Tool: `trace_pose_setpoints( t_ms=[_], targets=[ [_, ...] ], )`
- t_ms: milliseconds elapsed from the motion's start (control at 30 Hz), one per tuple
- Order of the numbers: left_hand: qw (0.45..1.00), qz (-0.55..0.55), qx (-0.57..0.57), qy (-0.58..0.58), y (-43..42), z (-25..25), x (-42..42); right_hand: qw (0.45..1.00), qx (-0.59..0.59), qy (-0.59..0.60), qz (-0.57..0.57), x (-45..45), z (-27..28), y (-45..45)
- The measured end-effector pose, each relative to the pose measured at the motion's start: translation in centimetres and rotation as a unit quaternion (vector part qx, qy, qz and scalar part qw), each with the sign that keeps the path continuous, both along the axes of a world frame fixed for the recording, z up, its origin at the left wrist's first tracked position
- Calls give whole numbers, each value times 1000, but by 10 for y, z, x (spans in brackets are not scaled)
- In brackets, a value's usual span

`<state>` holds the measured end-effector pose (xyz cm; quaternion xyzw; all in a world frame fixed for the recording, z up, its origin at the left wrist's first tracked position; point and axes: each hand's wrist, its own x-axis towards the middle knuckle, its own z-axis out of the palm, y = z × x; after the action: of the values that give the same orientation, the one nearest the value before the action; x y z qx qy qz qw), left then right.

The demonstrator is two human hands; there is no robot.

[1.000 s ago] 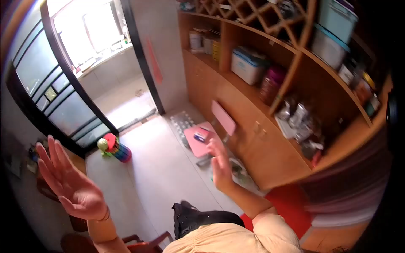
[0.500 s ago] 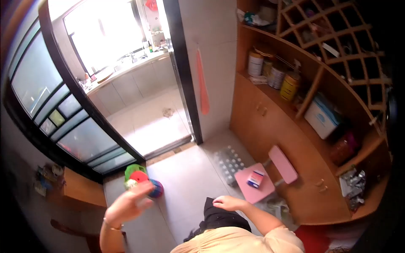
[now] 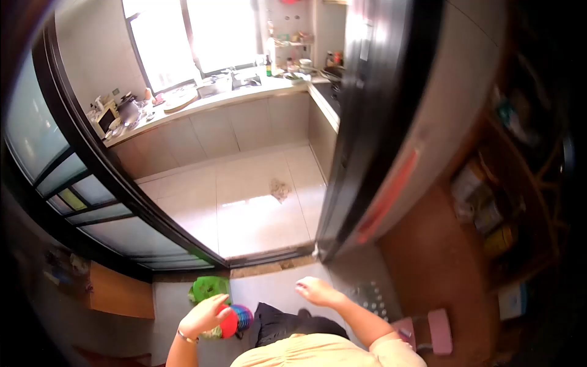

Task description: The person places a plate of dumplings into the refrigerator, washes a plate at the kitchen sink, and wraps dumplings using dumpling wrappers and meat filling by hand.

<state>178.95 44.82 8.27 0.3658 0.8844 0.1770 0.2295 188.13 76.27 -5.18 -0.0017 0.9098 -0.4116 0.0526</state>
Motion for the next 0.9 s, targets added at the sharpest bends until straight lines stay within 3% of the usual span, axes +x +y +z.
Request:
trace_pose_setpoints(
  t_ms=[33,100,167,233,300,367,433,533,633,667,700,800,900],
  targets=[
    [999,-2,38,8,-6,-17,-22,999,-21,-21,30,-36,25,-4],
    [974,114,-6,-196,8,-17,-72,991,-81,-63,82,-114,38,-11],
    [987,75,96,-105,14,-51,-133,988,-43,-2,147,-196,39,-12],
    [984,73,152,-50,34,-42,-197,991,-26,87,100,-271,28,-22],
    [981,49,179,-63,44,-55,-270,987,-14,105,120,-349,1,-25],
    [981,29,185,-53,66,-45,-347,994,14,57,95,-415,11,-25],
    [967,-15,245,67,104,-27,-422,992,49,32,113,-473,12,-5],
    [966,-58,216,130,125,1,-520,999,28,18,-4,-541,17,16],
    [959,-100,232,131,130,18,-598,995,29,17,-93,-599,-16,64],
    [959,-102,237,115,128,15,-622,991,38,-63,-115,-622,-26,82],
    [966,-77,225,105,121,10,-651,979,52,-146,-135,-646,-36,95],
    [981,-7,168,98,95,-21,-726,979,70,-101,-165,-732,-80,125],
    [984,122,125,20,48,-60,-778,991,-18,-1,-135,-846,-35,92]
  ],
)
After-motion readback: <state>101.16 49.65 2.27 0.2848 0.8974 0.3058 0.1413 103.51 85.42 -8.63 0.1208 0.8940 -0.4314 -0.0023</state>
